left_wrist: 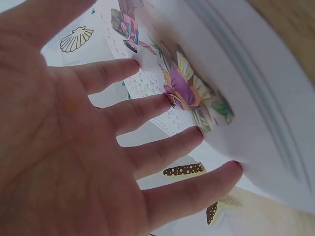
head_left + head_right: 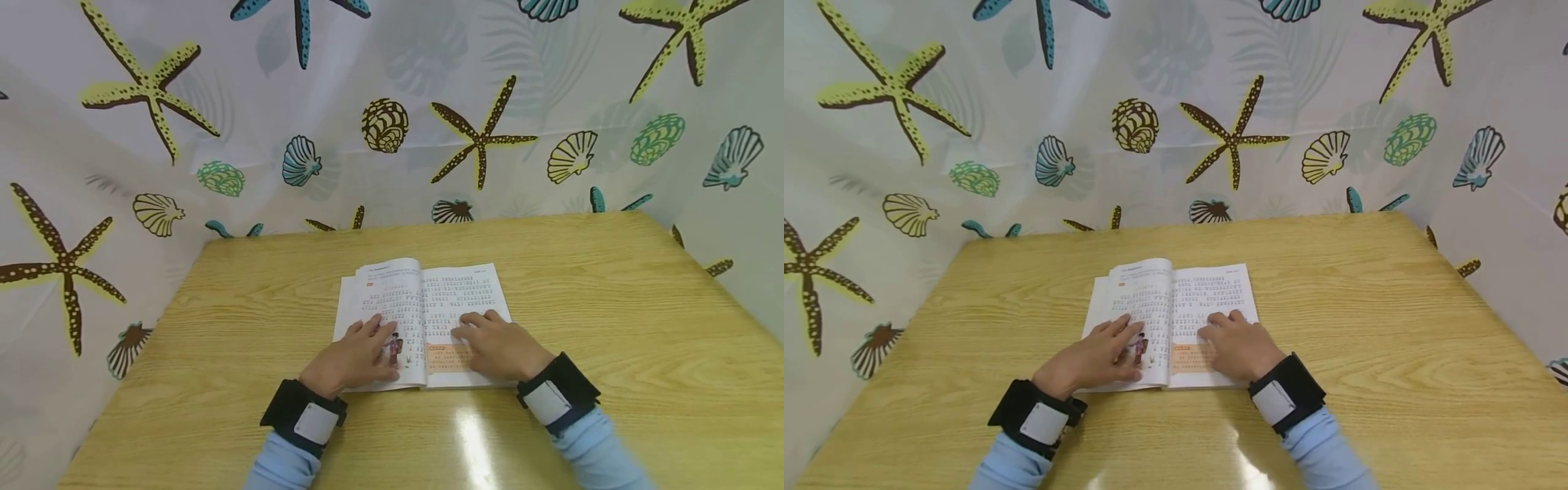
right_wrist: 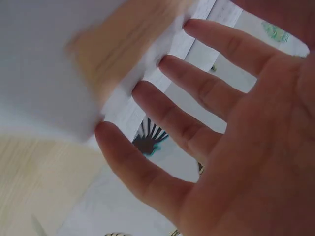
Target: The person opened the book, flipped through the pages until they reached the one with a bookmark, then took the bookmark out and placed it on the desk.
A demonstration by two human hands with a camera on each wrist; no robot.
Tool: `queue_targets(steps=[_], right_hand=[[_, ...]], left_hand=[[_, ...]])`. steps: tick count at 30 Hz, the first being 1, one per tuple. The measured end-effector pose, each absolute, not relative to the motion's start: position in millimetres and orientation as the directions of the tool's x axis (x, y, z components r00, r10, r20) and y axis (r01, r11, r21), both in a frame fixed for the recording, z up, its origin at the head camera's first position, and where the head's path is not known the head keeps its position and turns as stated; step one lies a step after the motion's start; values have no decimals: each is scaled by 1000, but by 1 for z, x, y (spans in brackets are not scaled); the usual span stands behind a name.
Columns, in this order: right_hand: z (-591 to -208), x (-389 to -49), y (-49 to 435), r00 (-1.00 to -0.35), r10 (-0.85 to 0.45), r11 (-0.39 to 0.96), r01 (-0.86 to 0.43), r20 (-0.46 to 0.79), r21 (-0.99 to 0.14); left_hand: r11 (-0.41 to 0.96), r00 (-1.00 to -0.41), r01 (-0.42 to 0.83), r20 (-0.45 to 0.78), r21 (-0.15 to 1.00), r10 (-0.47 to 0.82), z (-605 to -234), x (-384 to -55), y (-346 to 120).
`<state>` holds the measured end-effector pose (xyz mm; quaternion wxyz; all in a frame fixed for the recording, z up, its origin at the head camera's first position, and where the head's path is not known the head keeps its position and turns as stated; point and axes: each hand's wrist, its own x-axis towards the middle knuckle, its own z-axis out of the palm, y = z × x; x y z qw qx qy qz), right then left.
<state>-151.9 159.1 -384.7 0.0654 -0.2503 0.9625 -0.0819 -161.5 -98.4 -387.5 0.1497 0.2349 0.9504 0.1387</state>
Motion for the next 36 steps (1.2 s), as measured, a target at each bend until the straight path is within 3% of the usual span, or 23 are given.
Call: queue_targets(steps=[10,36], right_hand=[[-382,-166,201,-924,-324,923,-262,-201,-281],[-384,-168,211,-939,-246,936,-165,-242,-312]], left_hand=[[855,-847,403,-222,326,483,-389,-160,-98],[854,-847,416,-209,312,489,-389,-160,-96]])
